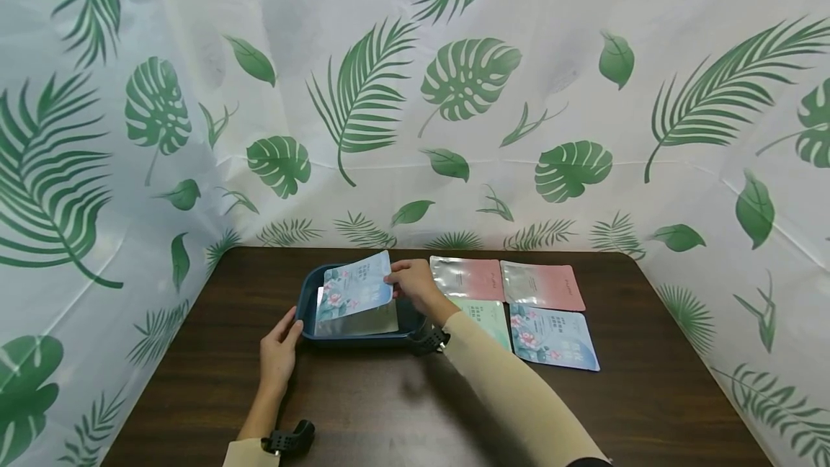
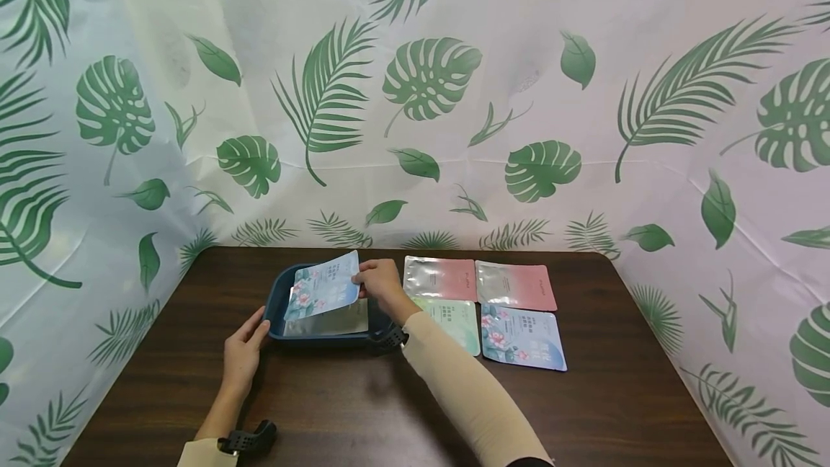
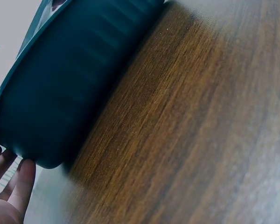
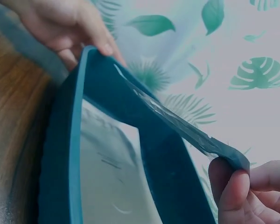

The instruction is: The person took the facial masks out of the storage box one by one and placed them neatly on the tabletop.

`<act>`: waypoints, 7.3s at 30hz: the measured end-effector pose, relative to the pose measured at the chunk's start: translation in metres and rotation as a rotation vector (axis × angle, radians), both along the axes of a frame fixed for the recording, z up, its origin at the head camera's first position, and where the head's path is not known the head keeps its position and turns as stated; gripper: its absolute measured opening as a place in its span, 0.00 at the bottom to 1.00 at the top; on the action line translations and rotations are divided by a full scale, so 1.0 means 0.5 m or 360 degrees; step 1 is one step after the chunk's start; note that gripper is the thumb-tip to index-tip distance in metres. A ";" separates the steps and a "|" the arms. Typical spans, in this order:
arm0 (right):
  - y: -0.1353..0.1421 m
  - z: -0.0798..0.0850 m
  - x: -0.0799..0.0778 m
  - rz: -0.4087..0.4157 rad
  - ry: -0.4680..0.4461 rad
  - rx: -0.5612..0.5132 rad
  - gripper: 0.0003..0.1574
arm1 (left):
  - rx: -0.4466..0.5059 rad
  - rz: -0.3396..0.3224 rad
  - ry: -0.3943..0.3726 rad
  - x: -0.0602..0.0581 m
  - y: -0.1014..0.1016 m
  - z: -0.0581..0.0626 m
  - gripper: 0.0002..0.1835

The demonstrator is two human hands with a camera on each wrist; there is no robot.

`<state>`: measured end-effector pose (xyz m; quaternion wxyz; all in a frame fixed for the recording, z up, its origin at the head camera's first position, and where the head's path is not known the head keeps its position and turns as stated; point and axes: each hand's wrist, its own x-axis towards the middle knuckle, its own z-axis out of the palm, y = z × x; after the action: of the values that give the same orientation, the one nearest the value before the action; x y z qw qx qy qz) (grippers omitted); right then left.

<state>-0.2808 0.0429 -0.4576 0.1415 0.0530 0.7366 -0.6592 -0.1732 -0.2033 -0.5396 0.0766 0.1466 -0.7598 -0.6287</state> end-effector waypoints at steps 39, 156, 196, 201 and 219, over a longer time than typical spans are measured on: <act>0.341 -0.001 0.187 -0.0210 -0.0136 -0.0117 0.25 | 0.0018 0.0097 0.0043 -0.004 0.003 0.000 0.23; 0.149 0.046 0.045 0.0300 0.0324 0.0365 0.18 | -0.0049 0.0025 0.0032 0.002 0.002 0.007 0.25; -0.016 -0.051 0.005 0.0480 0.0160 0.1179 0.13 | -0.0008 0.0045 0.0053 -0.004 0.002 -0.002 0.24; -0.029 -0.051 0.007 0.0506 0.0162 0.1324 0.12 | -0.0020 0.0048 0.0063 -0.003 0.003 -0.003 0.24; -0.054 -0.070 0.003 0.0395 0.0224 0.1459 0.07 | -0.0029 0.0070 0.0055 -0.005 0.002 -0.003 0.23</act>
<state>-0.2794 0.0160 -0.4924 0.1310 -0.0230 0.9600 -0.2466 -0.1757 -0.2025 -0.5410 0.1050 0.1517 -0.7607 -0.6223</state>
